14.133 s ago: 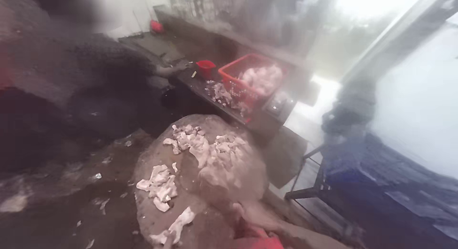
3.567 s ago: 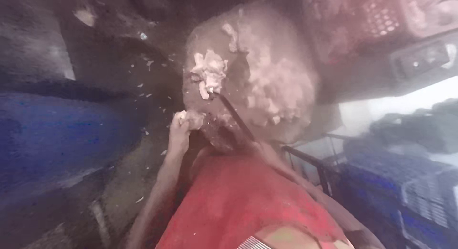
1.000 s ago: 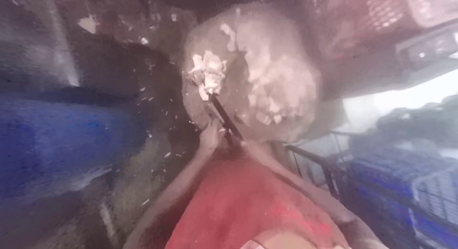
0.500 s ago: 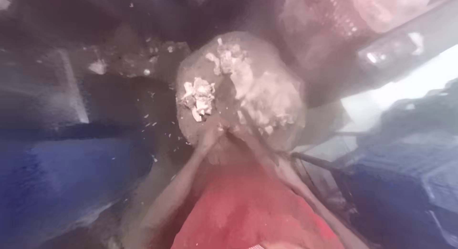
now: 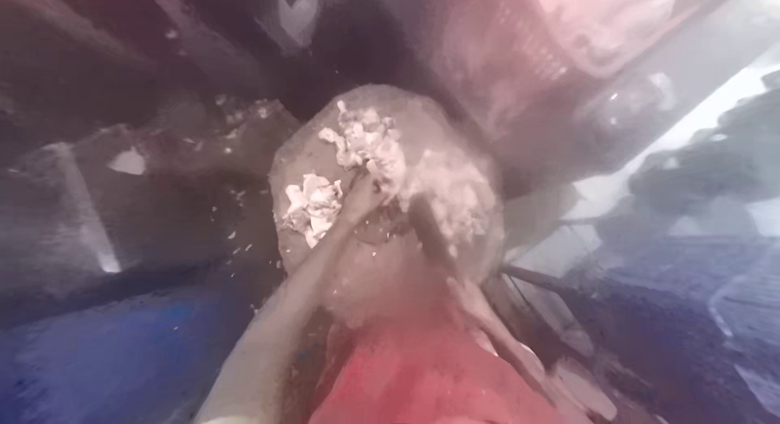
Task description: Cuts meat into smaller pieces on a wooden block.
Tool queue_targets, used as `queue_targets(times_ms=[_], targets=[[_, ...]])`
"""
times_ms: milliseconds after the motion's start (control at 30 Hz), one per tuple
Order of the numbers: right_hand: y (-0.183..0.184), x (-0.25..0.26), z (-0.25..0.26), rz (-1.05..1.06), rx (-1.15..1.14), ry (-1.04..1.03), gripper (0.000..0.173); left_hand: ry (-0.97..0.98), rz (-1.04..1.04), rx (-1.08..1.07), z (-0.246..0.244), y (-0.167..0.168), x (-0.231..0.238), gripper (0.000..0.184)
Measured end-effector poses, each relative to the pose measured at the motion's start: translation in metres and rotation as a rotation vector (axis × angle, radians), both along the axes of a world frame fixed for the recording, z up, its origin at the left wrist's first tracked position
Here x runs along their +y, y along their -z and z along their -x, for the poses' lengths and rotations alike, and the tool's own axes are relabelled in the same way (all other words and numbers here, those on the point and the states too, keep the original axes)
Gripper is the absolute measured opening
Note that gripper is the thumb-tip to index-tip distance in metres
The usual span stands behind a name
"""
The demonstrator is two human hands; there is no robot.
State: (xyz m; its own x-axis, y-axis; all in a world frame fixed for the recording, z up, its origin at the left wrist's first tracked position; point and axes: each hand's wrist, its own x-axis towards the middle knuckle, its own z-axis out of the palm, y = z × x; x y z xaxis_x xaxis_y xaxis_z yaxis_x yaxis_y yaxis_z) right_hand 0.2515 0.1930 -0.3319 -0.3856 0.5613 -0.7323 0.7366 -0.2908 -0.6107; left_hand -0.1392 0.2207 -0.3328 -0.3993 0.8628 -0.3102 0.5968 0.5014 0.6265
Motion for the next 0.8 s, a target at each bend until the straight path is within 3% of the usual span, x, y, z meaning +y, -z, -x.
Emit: queue_targets(times_ms=[100,167,333,400,467,567,667,800], targets=[[-0.009,-0.022,0.013,-0.023,-0.083,-0.006,0.053,0.066,-0.015,0.074,-0.023,0.021,-0.001,0.041],[-0.012,-0.025,0.017,-0.054,-0.177,-0.044,0.057,-0.028,-0.114,-0.016,-0.017,0.008,-0.013,0.033],[-0.004,-0.019,0.013,-0.109,-0.214,-0.201,0.057,-0.196,-0.221,-0.156,-0.004,-0.140,-0.084,0.011],[-0.011,-0.016,0.016,-0.133,-0.180,-0.251,0.053,-0.191,-0.274,-0.230,-0.010,-0.171,-0.110,0.010],[-0.012,-0.014,0.012,-0.146,-0.081,-0.288,0.050,-0.194,-0.238,-0.410,-0.024,-0.181,-0.129,0.010],[-0.008,-0.009,0.009,-0.197,0.012,-0.287,0.050,-0.359,-0.255,-0.634,-0.050,-0.169,-0.157,0.010],[-0.026,-0.007,0.019,-0.262,-0.045,-0.287,0.053,-0.629,-0.393,-0.801,-0.068,-0.133,-0.185,0.015],[-0.062,-0.004,0.044,-0.338,0.175,-0.355,0.056,-0.627,-0.412,-0.618,-0.082,-0.038,-0.204,0.019]])
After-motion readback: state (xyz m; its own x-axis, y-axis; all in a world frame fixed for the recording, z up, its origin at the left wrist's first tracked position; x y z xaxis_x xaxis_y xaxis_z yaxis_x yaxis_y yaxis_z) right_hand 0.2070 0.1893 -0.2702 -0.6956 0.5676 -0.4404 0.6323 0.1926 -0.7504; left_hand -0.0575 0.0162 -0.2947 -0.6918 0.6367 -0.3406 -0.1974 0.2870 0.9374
